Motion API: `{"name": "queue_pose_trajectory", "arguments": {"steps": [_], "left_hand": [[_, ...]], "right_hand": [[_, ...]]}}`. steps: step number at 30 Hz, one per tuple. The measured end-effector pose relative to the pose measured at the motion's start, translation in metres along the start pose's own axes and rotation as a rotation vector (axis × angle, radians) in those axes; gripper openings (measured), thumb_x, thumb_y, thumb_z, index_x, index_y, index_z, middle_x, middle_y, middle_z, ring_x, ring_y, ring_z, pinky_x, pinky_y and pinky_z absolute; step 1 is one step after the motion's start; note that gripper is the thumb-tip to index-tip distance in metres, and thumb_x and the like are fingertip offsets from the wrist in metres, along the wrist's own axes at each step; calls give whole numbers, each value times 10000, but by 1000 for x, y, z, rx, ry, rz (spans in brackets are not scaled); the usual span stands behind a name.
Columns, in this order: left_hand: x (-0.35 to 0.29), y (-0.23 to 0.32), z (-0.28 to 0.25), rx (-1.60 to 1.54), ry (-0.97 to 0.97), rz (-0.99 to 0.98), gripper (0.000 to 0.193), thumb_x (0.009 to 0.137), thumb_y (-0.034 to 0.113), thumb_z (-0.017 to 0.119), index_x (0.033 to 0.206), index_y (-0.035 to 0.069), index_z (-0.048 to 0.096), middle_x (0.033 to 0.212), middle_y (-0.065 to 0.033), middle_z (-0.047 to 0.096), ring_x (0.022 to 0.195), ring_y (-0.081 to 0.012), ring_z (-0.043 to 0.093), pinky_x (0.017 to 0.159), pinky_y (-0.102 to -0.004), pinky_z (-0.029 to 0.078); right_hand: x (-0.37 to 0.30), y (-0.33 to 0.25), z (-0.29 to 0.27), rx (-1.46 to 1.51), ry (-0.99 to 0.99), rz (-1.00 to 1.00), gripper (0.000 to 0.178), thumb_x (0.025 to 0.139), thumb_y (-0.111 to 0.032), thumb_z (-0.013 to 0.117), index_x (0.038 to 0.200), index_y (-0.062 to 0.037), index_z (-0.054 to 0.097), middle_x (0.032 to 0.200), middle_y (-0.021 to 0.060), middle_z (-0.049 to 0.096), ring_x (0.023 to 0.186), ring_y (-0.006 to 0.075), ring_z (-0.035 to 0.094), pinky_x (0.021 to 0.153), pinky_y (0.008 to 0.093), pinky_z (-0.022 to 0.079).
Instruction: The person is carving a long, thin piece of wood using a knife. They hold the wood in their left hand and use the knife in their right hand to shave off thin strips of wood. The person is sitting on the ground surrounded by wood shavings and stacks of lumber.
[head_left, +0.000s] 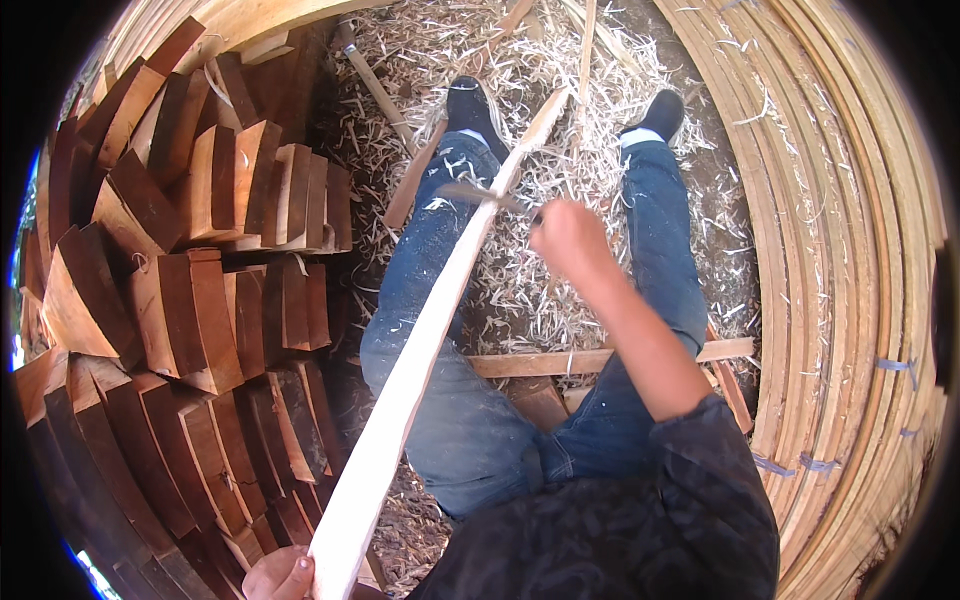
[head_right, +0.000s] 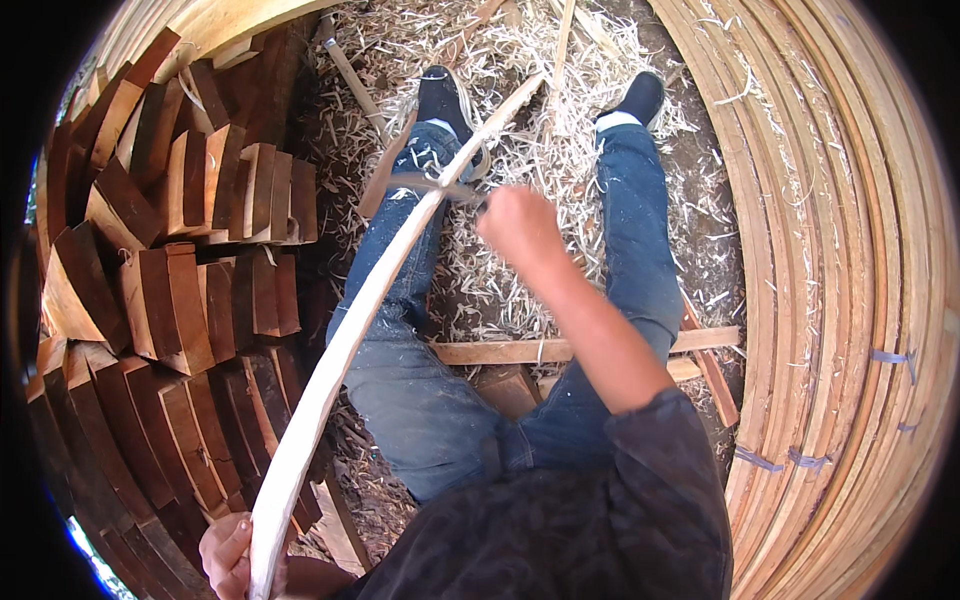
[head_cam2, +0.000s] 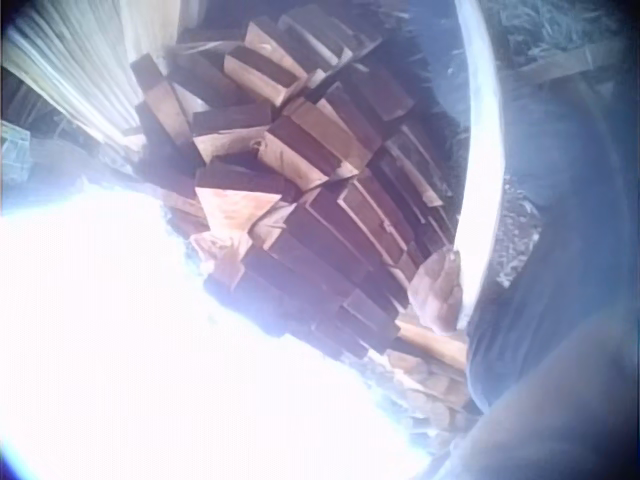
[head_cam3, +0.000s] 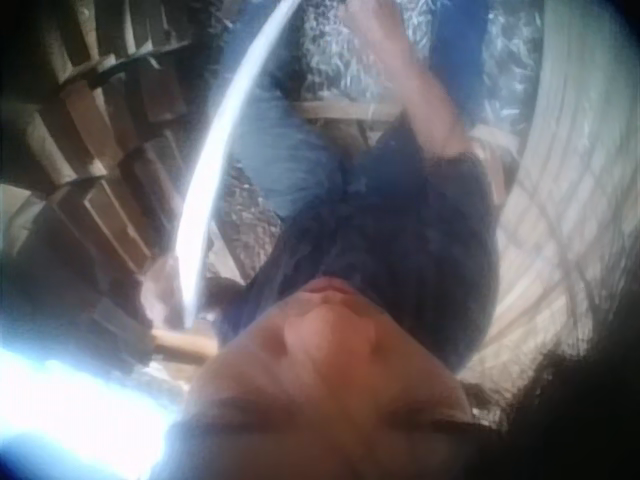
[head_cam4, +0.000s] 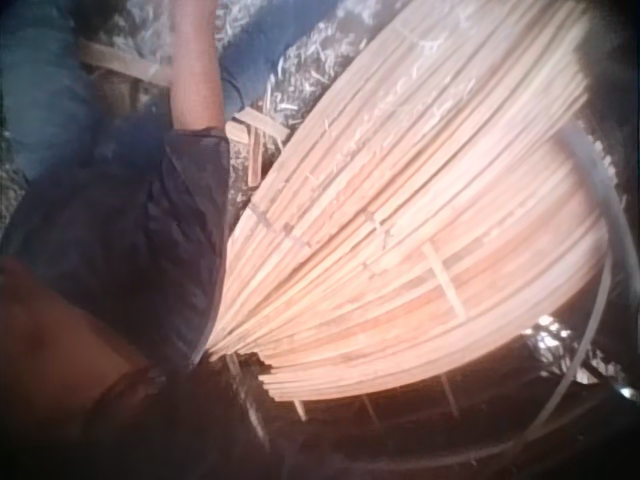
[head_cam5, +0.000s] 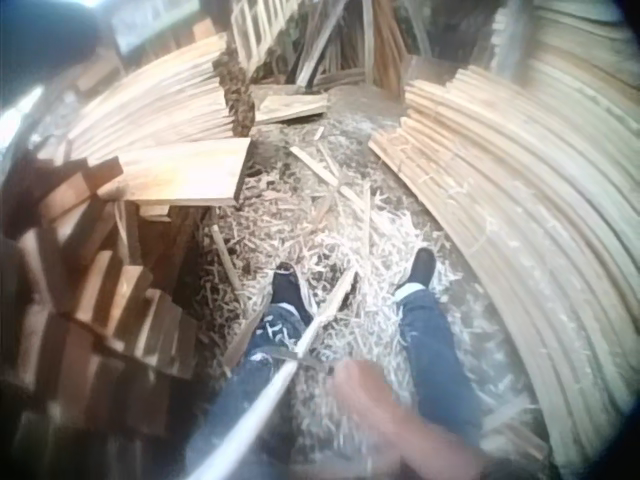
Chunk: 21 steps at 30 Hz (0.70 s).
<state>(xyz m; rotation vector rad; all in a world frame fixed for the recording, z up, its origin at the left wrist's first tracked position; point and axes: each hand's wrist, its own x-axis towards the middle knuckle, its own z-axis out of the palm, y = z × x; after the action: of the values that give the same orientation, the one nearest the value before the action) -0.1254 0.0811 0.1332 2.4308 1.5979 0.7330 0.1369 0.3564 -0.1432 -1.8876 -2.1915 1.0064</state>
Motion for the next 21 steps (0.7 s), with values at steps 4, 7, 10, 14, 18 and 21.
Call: {"name": "queue_pose_trajectory", "arguments": {"steps": [4, 7, 10, 14, 18, 21], "left_hand": [[1, 1, 9, 50, 120, -63, 211, 649, 233, 692, 687, 88, 544, 682, -127, 617, 521, -239, 621, 409, -345, 471], [6, 10, 27, 225, 307, -335, 182, 589, 289, 676, 537, 138, 589, 582, -79, 625, 468, -204, 616, 364, -330, 452], [2, 10, 23, 204, 272, -287, 183, 579, 299, 674, 510, 147, 597, 564, -70, 626, 459, -198, 616, 355, -327, 449], [-1, 6, 14, 94, 176, -125, 181, 597, 280, 679, 557, 132, 583, 594, -84, 624, 476, -209, 617, 370, -331, 455], [-2, 2, 13, 100, 199, -146, 186, 615, 261, 685, 603, 117, 569, 625, -99, 621, 492, -220, 618, 384, -335, 460], [-4, 2, 10, 98, 178, -143, 194, 629, 247, 689, 637, 105, 558, 647, -109, 620, 505, -228, 619, 394, -339, 465]], "right_hand": [[18, 10, 1, -44, 118, -68, 236, 742, -140, 623, 901, 15, 701, 733, 234, 650, 702, 362, 661, 691, 420, 538], [9, -1, -3, -65, 48, -91, 177, 754, -152, 622, 809, 4, 686, 718, 217, 653, 675, 354, 661, 664, 422, 543], [-13, -13, -14, -42, 21, -145, 176, 771, -156, 619, 768, 11, 673, 710, 218, 653, 655, 333, 665, 644, 414, 545], [25, 36, -8, -110, 38, 123, 150, 775, -114, 597, 754, 21, 662, 787, 230, 661, 724, 303, 671, 622, 403, 541], [21, 33, -16, -79, 18, 20, 173, 749, -115, 598, 780, 42, 664, 757, 254, 650, 700, 354, 667, 651, 427, 539], [-5, 4, -19, -71, -8, -112, 184, 748, -124, 599, 792, 40, 671, 735, 248, 650, 679, 361, 667, 661, 430, 541]]}}
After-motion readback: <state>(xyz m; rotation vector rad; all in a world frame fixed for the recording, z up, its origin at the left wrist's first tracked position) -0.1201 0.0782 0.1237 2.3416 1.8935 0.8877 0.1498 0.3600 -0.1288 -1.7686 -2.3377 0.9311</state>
